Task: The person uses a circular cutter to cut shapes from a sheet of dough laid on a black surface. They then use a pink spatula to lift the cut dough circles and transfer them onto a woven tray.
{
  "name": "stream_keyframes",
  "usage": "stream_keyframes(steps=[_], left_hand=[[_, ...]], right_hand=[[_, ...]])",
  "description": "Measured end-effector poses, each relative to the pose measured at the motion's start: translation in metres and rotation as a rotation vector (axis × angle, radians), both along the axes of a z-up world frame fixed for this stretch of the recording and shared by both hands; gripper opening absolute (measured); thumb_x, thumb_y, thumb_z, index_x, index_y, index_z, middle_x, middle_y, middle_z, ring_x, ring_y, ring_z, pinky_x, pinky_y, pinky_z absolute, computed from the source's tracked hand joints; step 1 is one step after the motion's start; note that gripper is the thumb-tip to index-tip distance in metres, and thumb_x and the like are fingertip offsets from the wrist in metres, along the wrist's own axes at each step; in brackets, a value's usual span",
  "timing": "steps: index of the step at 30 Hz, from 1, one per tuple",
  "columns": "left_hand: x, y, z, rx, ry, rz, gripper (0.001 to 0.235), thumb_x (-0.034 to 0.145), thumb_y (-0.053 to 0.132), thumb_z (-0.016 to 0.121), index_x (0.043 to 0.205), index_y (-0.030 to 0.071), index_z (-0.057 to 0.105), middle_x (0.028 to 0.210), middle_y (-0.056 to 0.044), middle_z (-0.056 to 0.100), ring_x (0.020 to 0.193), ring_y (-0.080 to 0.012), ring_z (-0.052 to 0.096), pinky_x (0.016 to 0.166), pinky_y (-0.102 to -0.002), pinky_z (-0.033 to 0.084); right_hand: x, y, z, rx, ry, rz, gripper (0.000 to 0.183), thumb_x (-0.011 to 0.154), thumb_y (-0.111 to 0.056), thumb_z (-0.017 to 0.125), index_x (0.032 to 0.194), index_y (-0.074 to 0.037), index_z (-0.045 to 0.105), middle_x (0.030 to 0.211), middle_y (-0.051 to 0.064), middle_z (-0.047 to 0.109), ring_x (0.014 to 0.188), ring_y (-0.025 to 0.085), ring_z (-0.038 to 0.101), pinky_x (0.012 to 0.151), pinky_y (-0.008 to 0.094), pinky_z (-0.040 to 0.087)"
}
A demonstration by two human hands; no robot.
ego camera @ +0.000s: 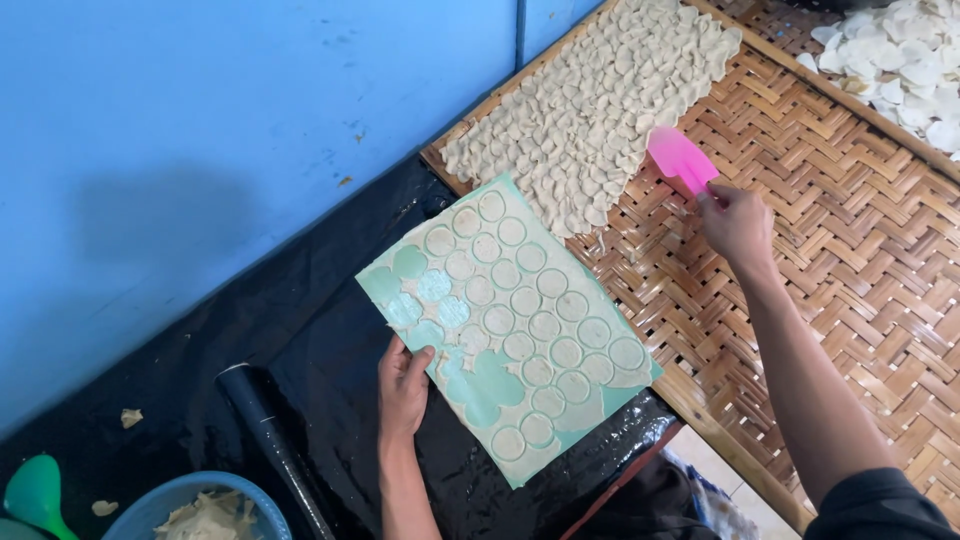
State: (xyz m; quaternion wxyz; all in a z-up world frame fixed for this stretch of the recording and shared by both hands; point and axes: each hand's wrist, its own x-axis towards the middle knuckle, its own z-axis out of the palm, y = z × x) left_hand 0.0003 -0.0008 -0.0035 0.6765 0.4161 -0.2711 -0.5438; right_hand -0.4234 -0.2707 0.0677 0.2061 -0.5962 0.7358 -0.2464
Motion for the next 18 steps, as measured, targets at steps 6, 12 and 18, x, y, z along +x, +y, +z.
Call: stream_keyframes(steps=[6, 12, 18], left_hand=[[0.000, 0.000, 0.006, -0.018, -0.018, -0.018, 0.051, 0.096, 0.001, 0.057, 0.147, -0.004, 0.050, 0.127, -0.012, 0.067, 0.109, -0.0152, 0.063, 0.093, -0.029, 0.050], [-0.001, 0.000, 0.007, 0.006, 0.004, -0.027, 0.053, 0.096, 0.002, 0.058, 0.148, -0.003, 0.049, 0.130, -0.012, 0.066, 0.112, -0.0163, 0.063, 0.095, -0.030, 0.050], [-0.003, 0.001, 0.008, -0.004, 0.028, -0.017, 0.054, 0.096, 0.000, 0.058, 0.148, -0.004, 0.047, 0.132, -0.013, 0.065, 0.115, -0.0184, 0.063, 0.098, -0.032, 0.049]], right_hand=[[0.020, 0.017, 0.022, -0.073, 0.357, 0.051, 0.029, 0.107, -0.024, 0.064, 0.131, -0.009, 0.072, 0.087, 0.019, 0.076, 0.055, 0.024, 0.063, 0.047, 0.039, 0.052], [0.015, 0.030, 0.014, -0.293, 0.533, 0.126, 0.027, 0.108, -0.020, 0.062, 0.123, -0.002, 0.075, 0.087, 0.019, 0.071, 0.048, 0.017, 0.052, 0.040, 0.033, 0.043], [-0.004, 0.054, 0.006, -0.300, 0.390, 0.127, 0.030, 0.107, -0.018, 0.060, 0.129, -0.001, 0.072, 0.092, 0.020, 0.072, 0.044, 0.016, 0.049, 0.034, 0.031, 0.040]])
